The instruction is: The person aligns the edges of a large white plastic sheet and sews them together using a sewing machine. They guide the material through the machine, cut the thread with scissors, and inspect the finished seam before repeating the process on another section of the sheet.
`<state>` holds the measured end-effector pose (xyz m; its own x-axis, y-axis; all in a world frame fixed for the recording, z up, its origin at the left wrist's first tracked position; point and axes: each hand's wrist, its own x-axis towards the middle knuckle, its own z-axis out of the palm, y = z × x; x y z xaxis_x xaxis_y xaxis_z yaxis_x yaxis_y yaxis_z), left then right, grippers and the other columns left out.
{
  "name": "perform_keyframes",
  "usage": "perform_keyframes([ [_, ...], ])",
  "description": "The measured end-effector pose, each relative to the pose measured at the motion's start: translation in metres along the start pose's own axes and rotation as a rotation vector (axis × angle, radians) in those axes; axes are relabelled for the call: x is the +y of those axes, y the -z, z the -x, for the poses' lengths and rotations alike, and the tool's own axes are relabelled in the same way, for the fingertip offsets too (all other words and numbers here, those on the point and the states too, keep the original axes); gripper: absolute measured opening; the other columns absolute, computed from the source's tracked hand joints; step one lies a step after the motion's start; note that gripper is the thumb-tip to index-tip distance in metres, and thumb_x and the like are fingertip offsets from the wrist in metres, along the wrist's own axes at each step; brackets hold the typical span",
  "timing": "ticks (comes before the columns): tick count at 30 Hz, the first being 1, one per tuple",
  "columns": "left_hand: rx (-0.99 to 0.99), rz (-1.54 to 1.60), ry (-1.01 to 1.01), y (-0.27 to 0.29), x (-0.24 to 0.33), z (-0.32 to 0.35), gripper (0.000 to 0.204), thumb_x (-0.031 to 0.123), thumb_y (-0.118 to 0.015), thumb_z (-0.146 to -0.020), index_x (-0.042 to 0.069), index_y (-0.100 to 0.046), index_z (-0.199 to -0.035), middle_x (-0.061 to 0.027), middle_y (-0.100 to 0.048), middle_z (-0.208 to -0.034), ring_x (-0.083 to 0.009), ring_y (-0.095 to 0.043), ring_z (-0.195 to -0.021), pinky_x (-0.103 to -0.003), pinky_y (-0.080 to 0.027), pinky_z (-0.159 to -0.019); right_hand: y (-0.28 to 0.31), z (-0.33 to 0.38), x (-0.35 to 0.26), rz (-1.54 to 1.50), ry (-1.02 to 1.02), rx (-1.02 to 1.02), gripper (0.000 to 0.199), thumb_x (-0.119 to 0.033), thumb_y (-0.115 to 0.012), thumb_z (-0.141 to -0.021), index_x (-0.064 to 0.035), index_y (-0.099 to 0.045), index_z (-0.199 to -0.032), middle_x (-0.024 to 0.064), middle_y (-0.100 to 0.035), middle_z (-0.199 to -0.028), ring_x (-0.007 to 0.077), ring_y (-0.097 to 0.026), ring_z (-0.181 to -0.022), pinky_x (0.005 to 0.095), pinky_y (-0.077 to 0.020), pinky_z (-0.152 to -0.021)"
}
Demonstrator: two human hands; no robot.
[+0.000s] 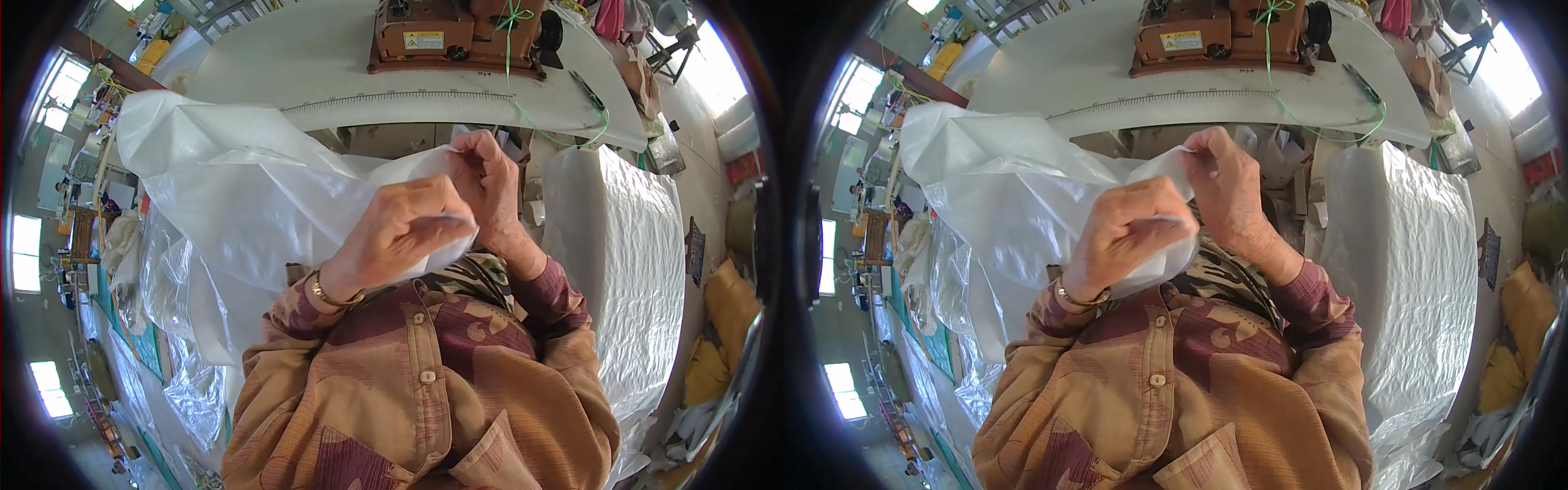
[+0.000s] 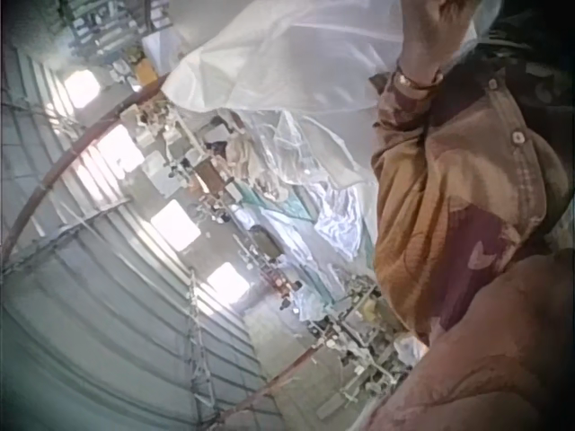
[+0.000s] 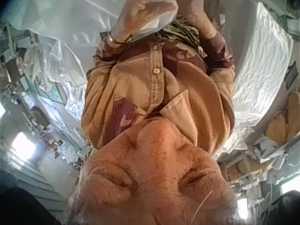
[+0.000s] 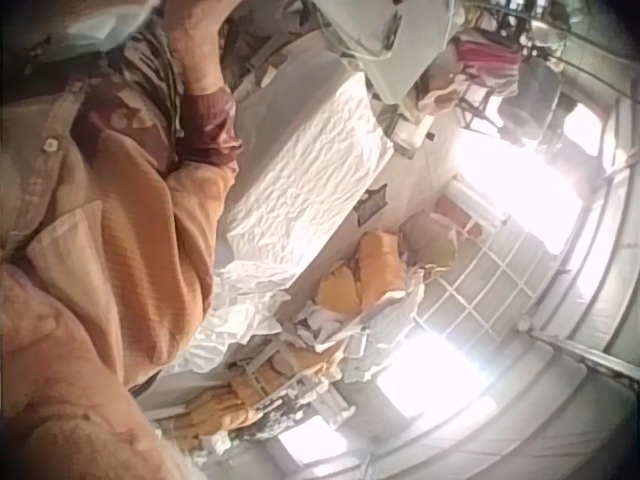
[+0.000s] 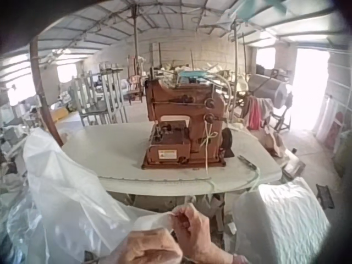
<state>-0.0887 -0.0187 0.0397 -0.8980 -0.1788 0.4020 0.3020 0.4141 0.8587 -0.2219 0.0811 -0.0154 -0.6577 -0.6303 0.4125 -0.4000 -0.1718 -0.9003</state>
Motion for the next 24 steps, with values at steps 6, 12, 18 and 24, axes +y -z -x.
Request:
perform_keyframes([
  [6, 0.266, -0.19, -0.12, -0.008, -0.02, -0.002, 0.018, 0.013, -0.082, -0.078, 0.004, -0.07, -0.087, -0.0022, -0.057, -0.076, -0.013, -0.053, -0.072, -0.027, -0.042, -0.064, 0.0, 0.018, -0.005, -0.645, -0.19, -0.126, 0.013, -0.013, -0.064, -0.096, -0.0011, -0.06, -0.096, -0.0015, -0.06, -0.09, 0.0041, -0.051, -0.083, 0.0211, -0.0428, -0.072],
  [12, 0.298, -0.113, -0.022, -0.007, -0.025, -0.001, 0.023, 0.016, -0.084, -0.076, 0.005, -0.064, -0.077, 0.0026, -0.053, -0.073, -0.0066, -0.046, -0.066, -0.024, -0.036, -0.056, 0.006, 0.025, -0.005, -0.56, -0.159, -0.164, 0.016, -0.014, -0.06, -0.099, 0.0008, -0.063, -0.105, -0.0024, -0.062, -0.091, 0.0031, -0.048, -0.081, 0.0196, -0.0405, -0.072],
  [18, 0.228, -0.13, 0.028, -0.001, -0.028, 0.002, 0.028, 0.014, -0.083, -0.078, 0.004, -0.056, -0.08, -0.0006, -0.053, -0.075, -0.0093, -0.052, -0.069, -0.026, -0.043, -0.058, 0.011, 0.025, -0.006, -0.531, -0.166, -0.218, 0.018, -0.014, -0.057, -0.101, 0.0022, -0.063, -0.105, -0.0023, -0.06, -0.091, 0.0034, -0.048, -0.081, 0.0198, -0.0399, -0.071],
  [24, 0.237, -0.173, -0.067, -0.006, -0.029, -0.004, 0.032, 0.017, -0.085, -0.076, 0.006, -0.055, -0.08, 0.0017, -0.052, -0.075, -0.0066, -0.044, -0.063, -0.025, -0.037, -0.054, 0.011, 0.027, -0.009, -0.534, -0.066, -0.222, 0.013, -0.01, -0.058, -0.099, 0.0026, -0.062, -0.1, -0.0008, -0.058, -0.091, 0.0048, -0.048, -0.08, 0.0206, -0.0398, -0.07],
])
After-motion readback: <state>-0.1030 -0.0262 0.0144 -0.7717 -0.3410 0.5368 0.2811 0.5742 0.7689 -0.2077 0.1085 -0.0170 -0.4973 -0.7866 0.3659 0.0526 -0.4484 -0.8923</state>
